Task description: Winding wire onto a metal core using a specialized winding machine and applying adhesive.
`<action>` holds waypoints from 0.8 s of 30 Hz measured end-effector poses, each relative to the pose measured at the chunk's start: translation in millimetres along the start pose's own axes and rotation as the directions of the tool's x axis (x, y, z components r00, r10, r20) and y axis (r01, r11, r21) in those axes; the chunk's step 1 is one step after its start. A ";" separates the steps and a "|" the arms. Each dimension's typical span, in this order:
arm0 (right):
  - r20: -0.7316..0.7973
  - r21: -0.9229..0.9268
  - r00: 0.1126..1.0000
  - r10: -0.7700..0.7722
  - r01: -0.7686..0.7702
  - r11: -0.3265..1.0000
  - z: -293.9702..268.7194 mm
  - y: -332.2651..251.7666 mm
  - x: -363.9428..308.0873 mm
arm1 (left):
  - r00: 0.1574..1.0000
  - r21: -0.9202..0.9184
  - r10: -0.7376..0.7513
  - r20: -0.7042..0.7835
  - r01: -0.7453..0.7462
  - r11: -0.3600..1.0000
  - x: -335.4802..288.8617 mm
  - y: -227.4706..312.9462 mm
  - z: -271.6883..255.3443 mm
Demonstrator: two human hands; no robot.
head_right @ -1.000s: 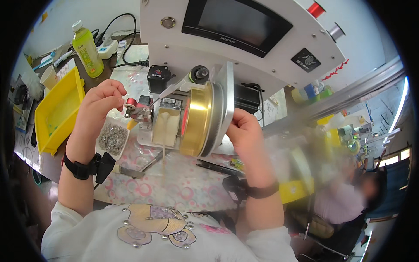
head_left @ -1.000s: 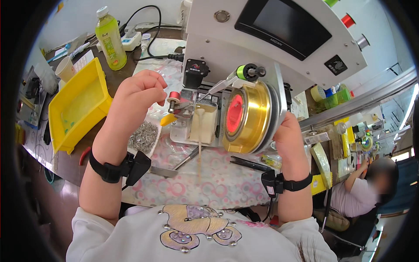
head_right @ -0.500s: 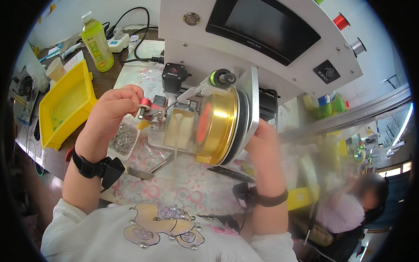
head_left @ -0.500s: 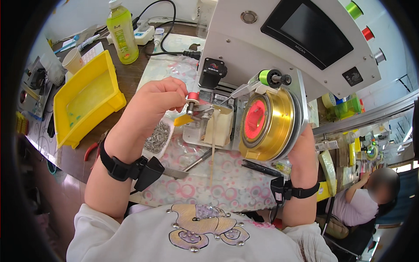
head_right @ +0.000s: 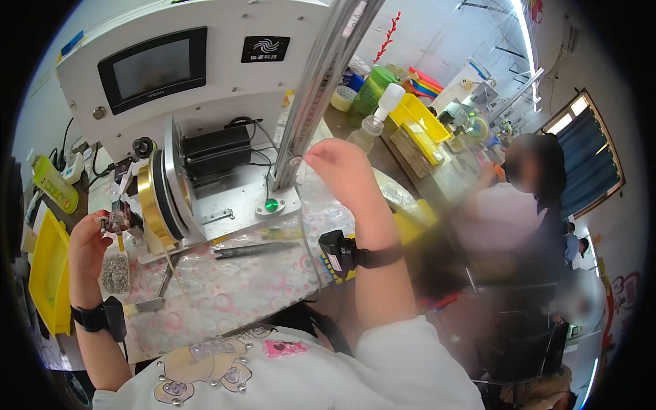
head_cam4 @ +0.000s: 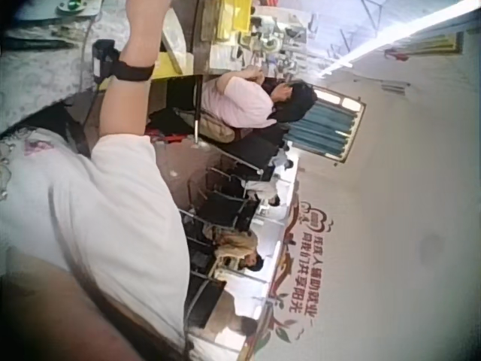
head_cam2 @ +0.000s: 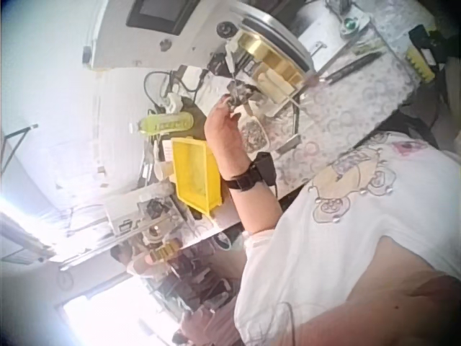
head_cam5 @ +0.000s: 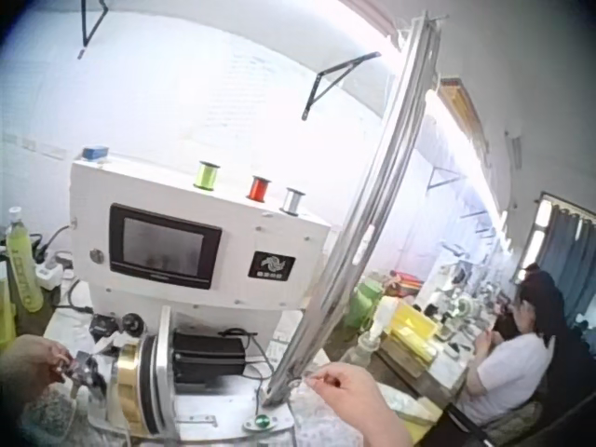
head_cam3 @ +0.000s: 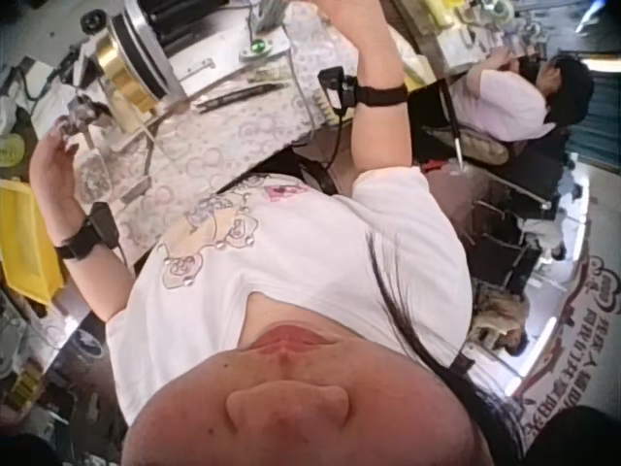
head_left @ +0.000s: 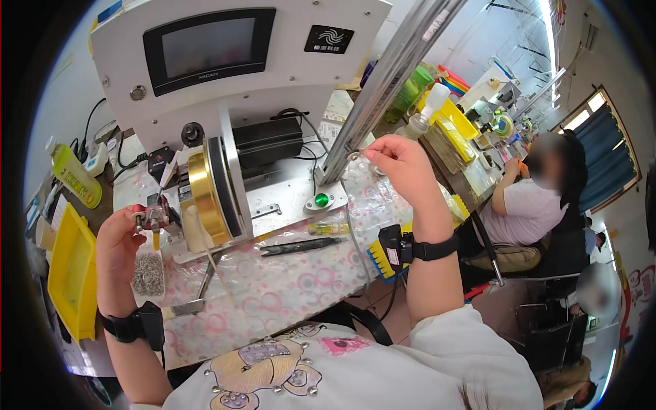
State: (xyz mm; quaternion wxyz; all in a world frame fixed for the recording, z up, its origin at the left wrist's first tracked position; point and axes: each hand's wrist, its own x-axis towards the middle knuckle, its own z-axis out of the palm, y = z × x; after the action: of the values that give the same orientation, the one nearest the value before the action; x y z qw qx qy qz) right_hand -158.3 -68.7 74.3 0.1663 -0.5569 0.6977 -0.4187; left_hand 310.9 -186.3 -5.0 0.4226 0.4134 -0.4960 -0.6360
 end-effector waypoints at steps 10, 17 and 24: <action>0.028 0.036 0.999 0.044 -0.045 0.998 1.6 19.6 14.7 | 0.999 -0.013 -0.028 -0.044 0.027 1.000 -4.5 1.6 -1.2; 0.194 0.341 0.967 0.168 -0.227 0.912 14.0 41.6 20.5 | 1.000 -0.050 -0.021 -0.009 0.020 0.999 -8.3 2.3 -2.9; 0.520 0.785 0.840 0.154 -0.541 0.301 21.7 68.5 -3.3 | 0.999 -0.093 -0.033 0.019 0.035 0.995 -8.5 4.7 0.3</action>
State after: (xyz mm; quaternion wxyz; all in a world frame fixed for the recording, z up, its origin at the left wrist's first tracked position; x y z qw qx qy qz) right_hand -185.7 -72.3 8.0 0.6519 -0.2668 0.4131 -0.5772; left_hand 313.8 -178.9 0.6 0.4263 0.3961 -0.4621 -0.6692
